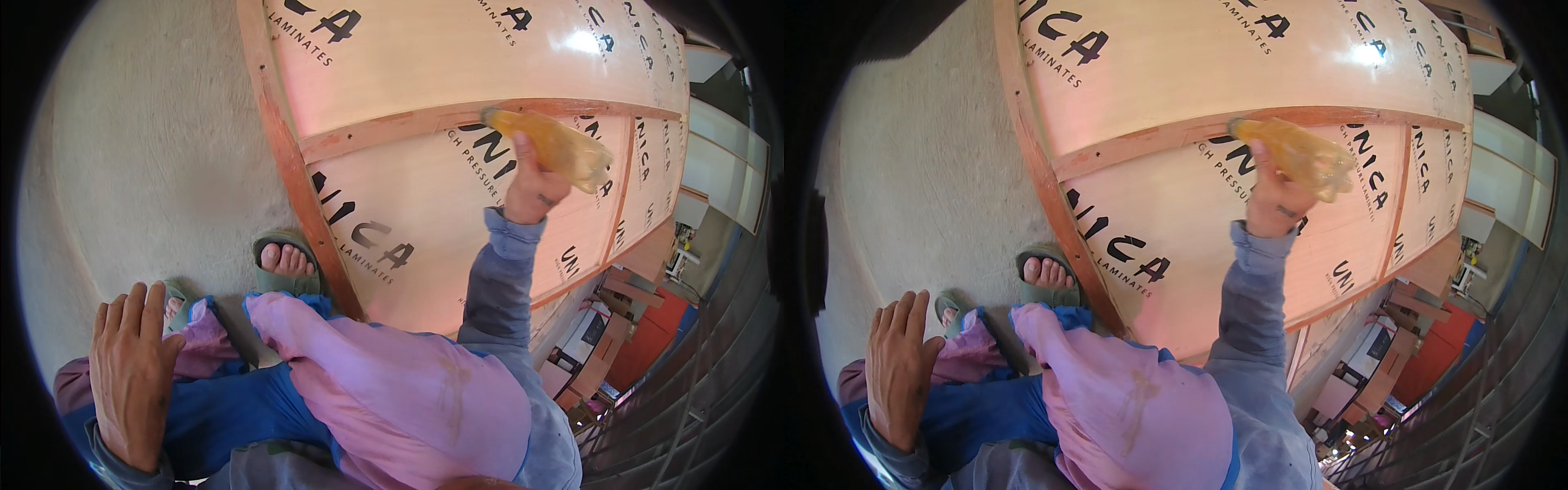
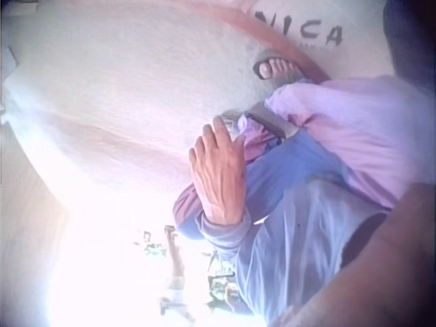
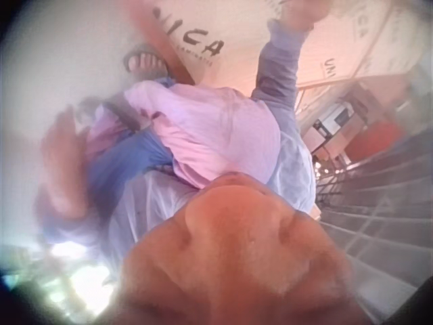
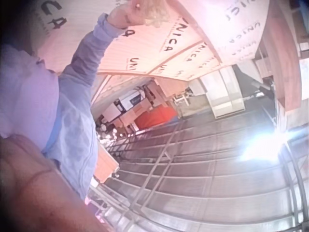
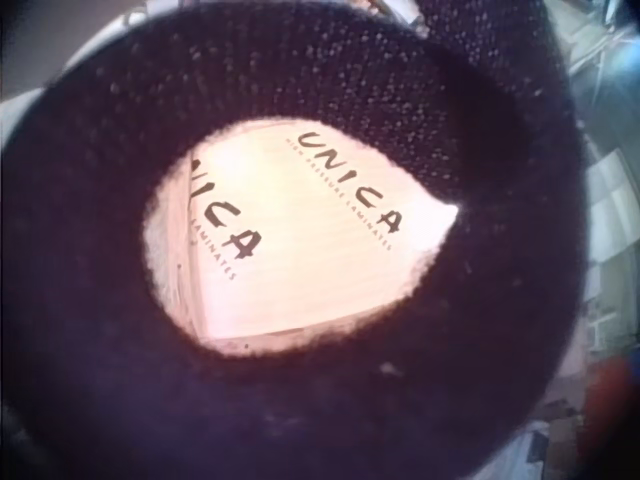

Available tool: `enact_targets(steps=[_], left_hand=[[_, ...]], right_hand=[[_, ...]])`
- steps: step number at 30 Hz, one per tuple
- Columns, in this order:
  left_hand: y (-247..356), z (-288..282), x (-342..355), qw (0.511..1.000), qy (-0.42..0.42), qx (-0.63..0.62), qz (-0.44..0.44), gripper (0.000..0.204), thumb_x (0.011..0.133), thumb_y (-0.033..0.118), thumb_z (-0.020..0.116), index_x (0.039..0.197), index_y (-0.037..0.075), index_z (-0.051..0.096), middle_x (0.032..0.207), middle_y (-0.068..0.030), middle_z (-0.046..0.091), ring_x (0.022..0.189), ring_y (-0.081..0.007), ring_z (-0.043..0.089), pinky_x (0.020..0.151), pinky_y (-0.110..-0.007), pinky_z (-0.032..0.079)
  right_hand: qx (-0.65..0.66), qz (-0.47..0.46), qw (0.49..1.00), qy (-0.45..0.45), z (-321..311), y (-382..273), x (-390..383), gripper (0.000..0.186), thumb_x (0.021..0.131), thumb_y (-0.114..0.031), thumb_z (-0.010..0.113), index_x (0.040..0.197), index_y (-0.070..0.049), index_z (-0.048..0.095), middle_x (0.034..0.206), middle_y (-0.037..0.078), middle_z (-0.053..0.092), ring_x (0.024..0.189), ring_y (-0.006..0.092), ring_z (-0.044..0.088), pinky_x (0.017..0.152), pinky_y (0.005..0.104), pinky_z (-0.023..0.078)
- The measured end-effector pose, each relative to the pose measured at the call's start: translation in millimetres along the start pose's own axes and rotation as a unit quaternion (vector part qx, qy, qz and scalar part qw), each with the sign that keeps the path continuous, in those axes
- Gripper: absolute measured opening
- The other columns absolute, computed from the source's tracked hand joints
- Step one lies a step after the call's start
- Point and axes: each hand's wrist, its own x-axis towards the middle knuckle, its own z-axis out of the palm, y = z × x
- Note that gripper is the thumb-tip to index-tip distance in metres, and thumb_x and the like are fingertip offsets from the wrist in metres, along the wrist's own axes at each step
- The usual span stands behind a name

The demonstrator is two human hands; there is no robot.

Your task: The person sits on the floor and applies a liquid finish to a large wooden board using a plastic bottle with a yellow cap. They repeatedly pour and spread the liquid across the surface of the board.

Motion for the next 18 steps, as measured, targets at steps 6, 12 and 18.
enact_targets(steps=[6,12,18], left_hand=[[4,5,12,0.997,-0.051,-0.046,-0.046,0.058,0.084,0.012,0.075,0.136,-0.005,0.057,0.136,-0.0233,0.06,0.126,-0.0393,0.057,0.115,-0.049,0.04],[5,1,11,0.998,-0.046,-0.026,-0.045,0.058,0.083,0.011,0.076,0.136,-0.005,0.057,0.135,-0.0224,0.061,0.125,-0.0391,0.058,0.114,-0.049,0.042],[-3,26,34,0.99,0.067,-0.012,0.12,0.042,0.08,0.008,0.069,0.118,-0.008,0.062,0.115,-0.0226,0.064,0.109,-0.0369,0.062,0.095,-0.046,0.05]], right_hand=[[-0.059,-0.163,0.983,-0.061,39,2,-44,0.04,0.081,-0.001,0.087,0.115,0.006,0.067,0.114,0.015,0.072,0.102,0.0248,0.069,0.09,0.0354,0.056],[-0.258,-0.131,0.957,0.036,5,28,4,0.031,0.082,-0.006,0.086,0.107,0.005,0.072,0.114,0.016,0.072,0.098,0.0261,0.069,0.083,0.0365,0.056],[-0.189,-0.095,0.977,-0.006,21,17,-18,0.044,0.084,-0.01,0.085,0.122,0.004,0.067,0.119,0.019,0.07,0.104,0.0254,0.069,0.088,0.0335,0.056]])
